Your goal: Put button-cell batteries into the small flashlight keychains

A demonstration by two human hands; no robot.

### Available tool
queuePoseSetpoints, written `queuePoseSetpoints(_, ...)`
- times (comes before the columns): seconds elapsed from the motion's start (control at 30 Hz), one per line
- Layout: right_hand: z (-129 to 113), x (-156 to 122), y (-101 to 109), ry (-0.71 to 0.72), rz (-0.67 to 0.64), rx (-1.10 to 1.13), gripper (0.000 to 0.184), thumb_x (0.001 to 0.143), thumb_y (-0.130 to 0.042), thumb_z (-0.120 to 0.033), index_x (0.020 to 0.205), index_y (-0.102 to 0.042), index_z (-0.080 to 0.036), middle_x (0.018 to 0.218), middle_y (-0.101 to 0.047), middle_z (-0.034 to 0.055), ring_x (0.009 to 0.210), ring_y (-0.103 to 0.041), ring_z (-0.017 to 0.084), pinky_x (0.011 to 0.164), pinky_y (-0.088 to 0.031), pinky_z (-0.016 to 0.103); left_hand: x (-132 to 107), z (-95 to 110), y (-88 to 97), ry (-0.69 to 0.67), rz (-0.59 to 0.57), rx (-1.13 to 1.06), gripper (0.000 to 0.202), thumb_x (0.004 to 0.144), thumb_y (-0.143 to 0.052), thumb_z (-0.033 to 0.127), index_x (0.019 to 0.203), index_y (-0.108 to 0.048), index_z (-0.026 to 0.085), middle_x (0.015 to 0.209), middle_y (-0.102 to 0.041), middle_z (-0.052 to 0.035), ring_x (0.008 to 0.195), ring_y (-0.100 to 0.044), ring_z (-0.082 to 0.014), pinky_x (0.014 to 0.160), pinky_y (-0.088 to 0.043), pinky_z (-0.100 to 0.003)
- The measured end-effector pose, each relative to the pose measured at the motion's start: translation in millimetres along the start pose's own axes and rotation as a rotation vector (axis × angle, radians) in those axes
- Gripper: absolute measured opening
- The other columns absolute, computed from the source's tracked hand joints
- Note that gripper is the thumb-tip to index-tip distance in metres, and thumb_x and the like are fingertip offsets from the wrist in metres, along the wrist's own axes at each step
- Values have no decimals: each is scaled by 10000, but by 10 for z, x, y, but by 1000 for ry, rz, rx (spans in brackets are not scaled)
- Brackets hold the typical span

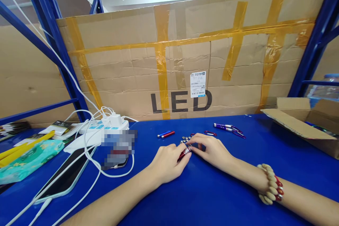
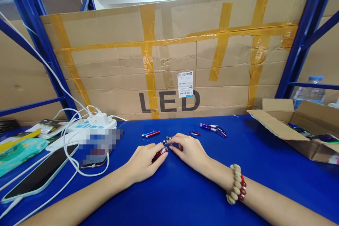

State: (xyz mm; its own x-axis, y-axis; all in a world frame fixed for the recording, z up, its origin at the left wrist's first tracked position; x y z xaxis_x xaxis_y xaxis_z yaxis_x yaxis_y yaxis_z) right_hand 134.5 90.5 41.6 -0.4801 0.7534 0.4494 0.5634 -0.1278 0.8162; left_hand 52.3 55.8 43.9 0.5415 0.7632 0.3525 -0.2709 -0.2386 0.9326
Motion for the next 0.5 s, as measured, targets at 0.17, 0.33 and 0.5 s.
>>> queuePoseSetpoints(0.17,-2,-1,-2,-13,-18,-12,165,818,-514,-261,904,-654,-262,858,-640,-12,614,-560,98,547,-398,215,-3,2,-4,-3,0,14,284,907,-293,358,875,-533,209,724,-614,-11,640,-574,-157,541,-366,-235)
queuePoseSetpoints(0.33,1,11,-10,-40,-38,-37,173,809,-528,-340,822,-678,-254,756,-640,-6,656,-582,130,580,-413,231,1,3,-6,-2,0,16,285,907,-293,359,866,-533,210,715,-611,-9,633,-574,-154,535,-364,-230)
queuePoseSetpoints(0.5,-15,12,-8,-21,-24,-31,161,811,-536,-335,790,-670,-250,774,-624,-11,611,-561,113,537,-390,223,3,3,-7,-6,-2,23,293,907,-286,365,852,-528,209,715,-613,-10,640,-579,-159,534,-368,-233)
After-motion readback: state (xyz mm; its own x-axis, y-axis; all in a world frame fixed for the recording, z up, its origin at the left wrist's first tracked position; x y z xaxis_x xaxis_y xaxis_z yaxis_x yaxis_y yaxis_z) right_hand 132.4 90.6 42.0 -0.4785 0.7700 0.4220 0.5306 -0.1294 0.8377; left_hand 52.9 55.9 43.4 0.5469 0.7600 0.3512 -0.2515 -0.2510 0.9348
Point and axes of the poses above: each hand's wrist, its own x-axis towards the middle knuckle, its own y-axis out of the back of the hand, z = x × y, the point moved 10 cm from there along x, towards the middle knuckle
